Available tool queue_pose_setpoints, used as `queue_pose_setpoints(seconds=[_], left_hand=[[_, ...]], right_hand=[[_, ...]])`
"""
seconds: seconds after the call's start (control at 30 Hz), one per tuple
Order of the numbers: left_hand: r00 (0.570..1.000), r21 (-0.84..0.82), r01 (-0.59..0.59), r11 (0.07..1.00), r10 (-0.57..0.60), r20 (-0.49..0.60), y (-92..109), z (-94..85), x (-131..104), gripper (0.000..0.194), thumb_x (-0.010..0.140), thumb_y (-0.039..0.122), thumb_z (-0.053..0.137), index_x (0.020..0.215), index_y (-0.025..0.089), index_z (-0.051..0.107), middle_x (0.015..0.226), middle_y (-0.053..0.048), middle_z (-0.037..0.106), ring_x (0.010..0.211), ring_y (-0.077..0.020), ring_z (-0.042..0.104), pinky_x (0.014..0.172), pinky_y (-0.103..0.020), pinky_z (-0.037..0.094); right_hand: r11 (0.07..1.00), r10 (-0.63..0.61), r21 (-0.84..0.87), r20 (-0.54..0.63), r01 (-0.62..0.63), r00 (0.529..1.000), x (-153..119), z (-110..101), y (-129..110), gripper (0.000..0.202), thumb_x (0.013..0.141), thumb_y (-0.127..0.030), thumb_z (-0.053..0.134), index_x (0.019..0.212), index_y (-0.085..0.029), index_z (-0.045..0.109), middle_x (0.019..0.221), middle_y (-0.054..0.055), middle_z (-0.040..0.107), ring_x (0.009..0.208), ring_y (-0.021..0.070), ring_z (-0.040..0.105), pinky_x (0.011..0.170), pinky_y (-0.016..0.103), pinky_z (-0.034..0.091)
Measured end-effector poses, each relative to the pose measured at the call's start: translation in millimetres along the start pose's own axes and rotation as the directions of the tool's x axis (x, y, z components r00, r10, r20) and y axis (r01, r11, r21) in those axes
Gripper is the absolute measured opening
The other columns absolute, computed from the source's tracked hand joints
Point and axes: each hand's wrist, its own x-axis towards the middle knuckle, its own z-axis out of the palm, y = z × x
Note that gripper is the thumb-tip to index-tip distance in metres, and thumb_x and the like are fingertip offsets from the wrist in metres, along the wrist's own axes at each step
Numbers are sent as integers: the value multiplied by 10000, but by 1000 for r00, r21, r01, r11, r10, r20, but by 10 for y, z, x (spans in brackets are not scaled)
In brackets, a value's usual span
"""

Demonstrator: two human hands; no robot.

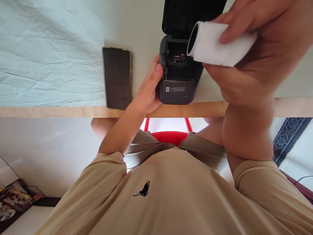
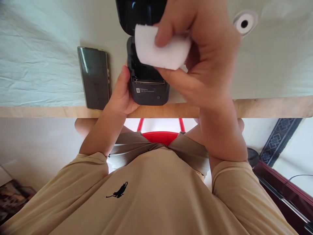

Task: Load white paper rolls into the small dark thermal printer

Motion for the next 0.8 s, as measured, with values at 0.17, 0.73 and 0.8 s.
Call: queue_pose_setpoints(seconds=[0.17, 0.73, 0.8], left_hand=[[999, 69, 1, 998, 1, -36, 9, 21, -5, 333, 836, 397, 384, 1145, 340, 494, 1032, 32, 638, 995, -161, 612, 750, -260, 510], [998, 83, -65, 994, 65, -4, 1, 50, -17, 287, 834, 389, 419, 1088, 328, 539, 1113, 51, 636, 1260, -211, 473, 920, -306, 537], [995, 91, -96, 991, 94, 25, -4, 24, -8, 285, 830, 389, 428, 1083, 354, 554, 1153, 72, 627, 1298, -198, 432, 913, -262, 541]], right_hand=[[767, -395, -485, 159, 421, 905, -53, 12, 158, 177, 759, -298, 436, 890, -238, 538, 965, -75, 525, 994, 18, 505, 877, 229, 471], [730, -402, -530, 177, 431, 899, -82, 82, 288, 150, 733, -248, 510, 867, -184, 484, 956, -60, 538, 1012, 22, 510, 920, 232, 455], [727, -416, -533, 162, 434, 895, -83, 94, 293, 167, 720, -253, 535, 865, -188, 483, 951, -72, 544, 983, 13, 507, 918, 228, 441]])
